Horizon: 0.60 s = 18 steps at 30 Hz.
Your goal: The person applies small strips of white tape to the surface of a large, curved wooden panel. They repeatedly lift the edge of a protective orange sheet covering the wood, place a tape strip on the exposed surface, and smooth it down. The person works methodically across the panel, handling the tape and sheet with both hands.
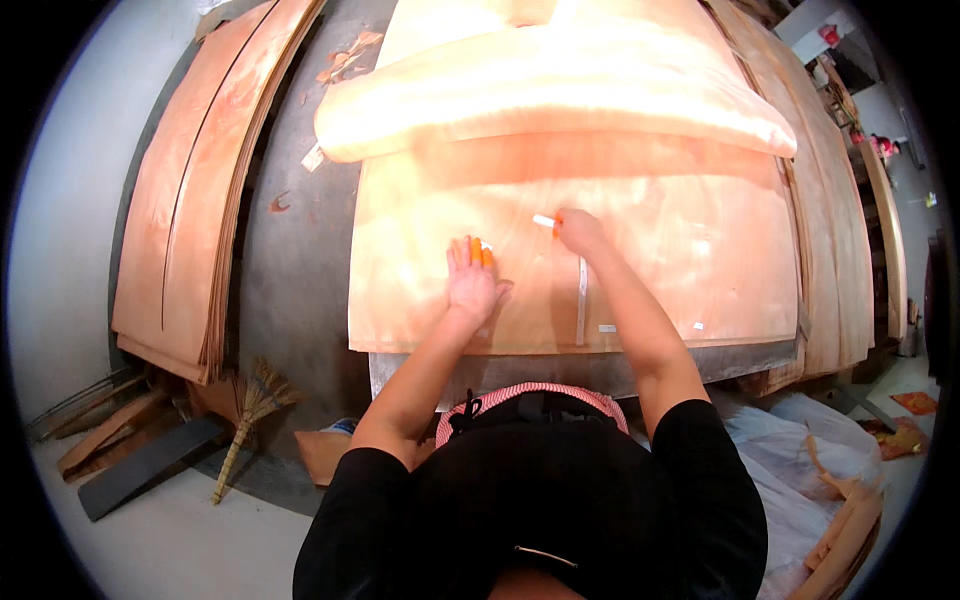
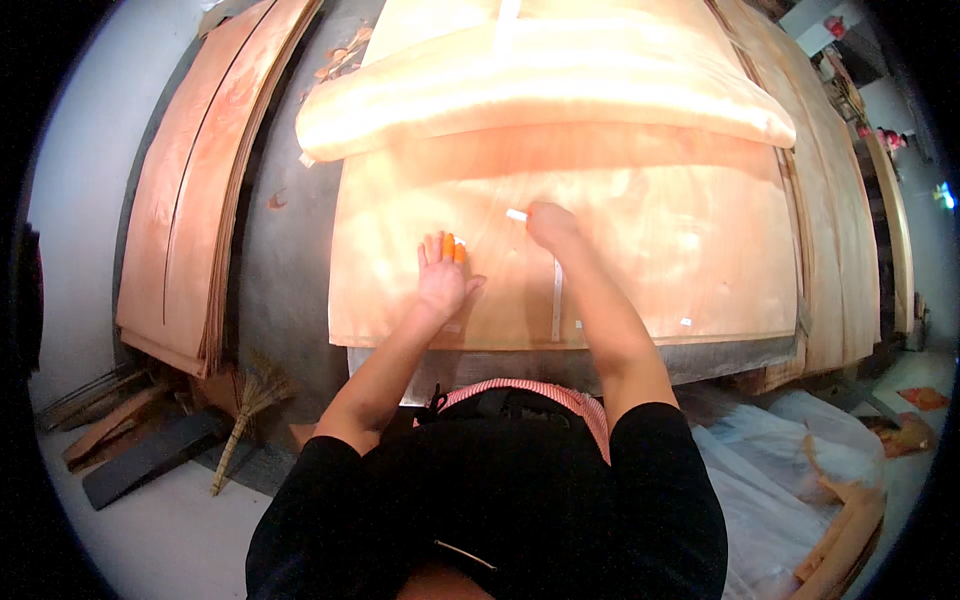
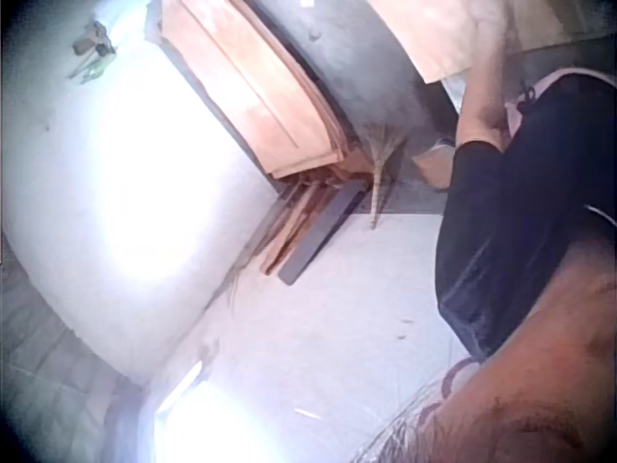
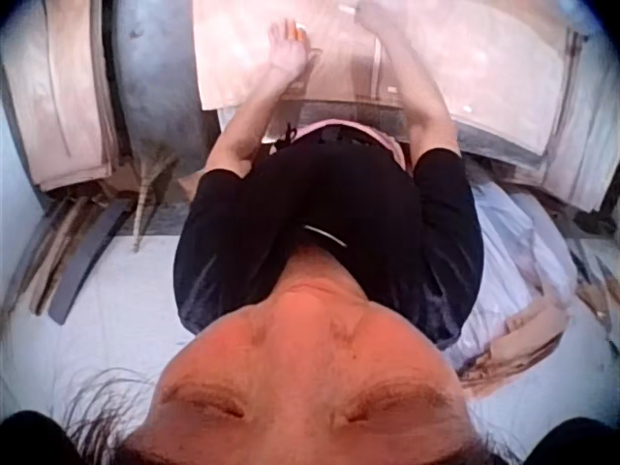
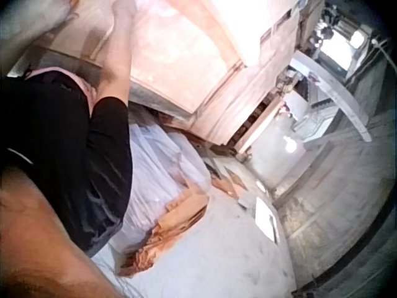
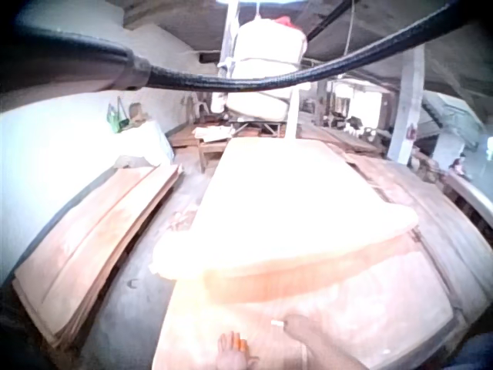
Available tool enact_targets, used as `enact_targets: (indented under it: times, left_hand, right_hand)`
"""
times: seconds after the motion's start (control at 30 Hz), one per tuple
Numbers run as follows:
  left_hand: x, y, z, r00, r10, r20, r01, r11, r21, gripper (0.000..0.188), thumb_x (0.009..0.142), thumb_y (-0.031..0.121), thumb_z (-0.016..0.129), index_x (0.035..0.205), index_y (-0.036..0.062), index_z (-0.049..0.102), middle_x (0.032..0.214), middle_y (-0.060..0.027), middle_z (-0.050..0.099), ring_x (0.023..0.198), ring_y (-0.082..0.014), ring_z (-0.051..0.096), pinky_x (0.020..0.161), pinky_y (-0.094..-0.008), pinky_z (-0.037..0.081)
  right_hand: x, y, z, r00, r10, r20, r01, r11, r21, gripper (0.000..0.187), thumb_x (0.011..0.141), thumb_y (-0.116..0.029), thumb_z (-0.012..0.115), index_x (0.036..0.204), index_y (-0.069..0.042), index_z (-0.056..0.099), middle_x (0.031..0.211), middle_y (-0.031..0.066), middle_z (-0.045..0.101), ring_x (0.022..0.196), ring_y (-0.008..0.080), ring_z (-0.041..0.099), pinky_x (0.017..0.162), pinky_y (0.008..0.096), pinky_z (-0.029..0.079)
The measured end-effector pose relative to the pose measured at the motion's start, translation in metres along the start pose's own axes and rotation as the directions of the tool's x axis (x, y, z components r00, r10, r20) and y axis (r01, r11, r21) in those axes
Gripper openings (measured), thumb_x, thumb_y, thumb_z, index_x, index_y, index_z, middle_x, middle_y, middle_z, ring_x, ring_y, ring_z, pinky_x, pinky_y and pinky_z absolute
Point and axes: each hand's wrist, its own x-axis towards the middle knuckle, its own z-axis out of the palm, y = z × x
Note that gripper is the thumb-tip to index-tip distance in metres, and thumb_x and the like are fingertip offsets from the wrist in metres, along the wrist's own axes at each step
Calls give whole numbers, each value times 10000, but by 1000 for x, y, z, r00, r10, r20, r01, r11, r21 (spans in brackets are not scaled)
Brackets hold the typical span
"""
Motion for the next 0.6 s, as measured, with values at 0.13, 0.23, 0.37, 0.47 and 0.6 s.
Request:
enact_targets:
  times: [0.13,0.23,0.37,0.47,0.6]
  left_hand:
    - [3,-2,0,994,100,34,-100,995,-16,721,710,481,628,1210,-6,449,1277,-177,418,1236,-341,289,1031,-493,173]
    - [2,-7,8,992,67,-109,-67,998,4,712,755,507,573,1222,-14,440,1286,-180,413,1234,-346,297,1032,-480,182]
    - [3,5,-4,999,42,-23,-41,999,34,713,778,513,540,1277,23,400,1347,-143,365,1269,-326,277,1040,-499,167]
    - [-2,4,-10,998,57,4,-57,998,25,681,785,500,538,1273,41,414,1349,-121,370,1272,-304,286,1040,-497,175]
    - [4,8,-10,998,49,40,-50,998,28,615,797,467,537,1250,60,450,1345,-112,378,1266,-287,305,1037,-492,188]
  right_hand:
    - [-35,47,-20,982,102,157,-188,516,836,219,882,-226,517,966,-44,605,715,8,537,599,86,496,533,238,454]
    - [-96,74,-28,978,152,141,-134,-53,990,220,895,-180,502,1030,-22,575,688,-17,485,542,50,430,512,189,430]
    - [-206,168,-6,876,483,9,175,-336,926,245,870,-109,501,1084,6,531,653,-22,446,489,52,367,447,180,353]
    - [-301,232,17,763,639,-97,446,-411,795,292,847,-43,481,1133,12,509,639,-29,424,470,48,339,440,184,336]
    - [-409,291,23,423,906,-18,569,-250,783,252,895,-133,478,1104,-8,544,649,-25,443,468,53,351,449,201,355]
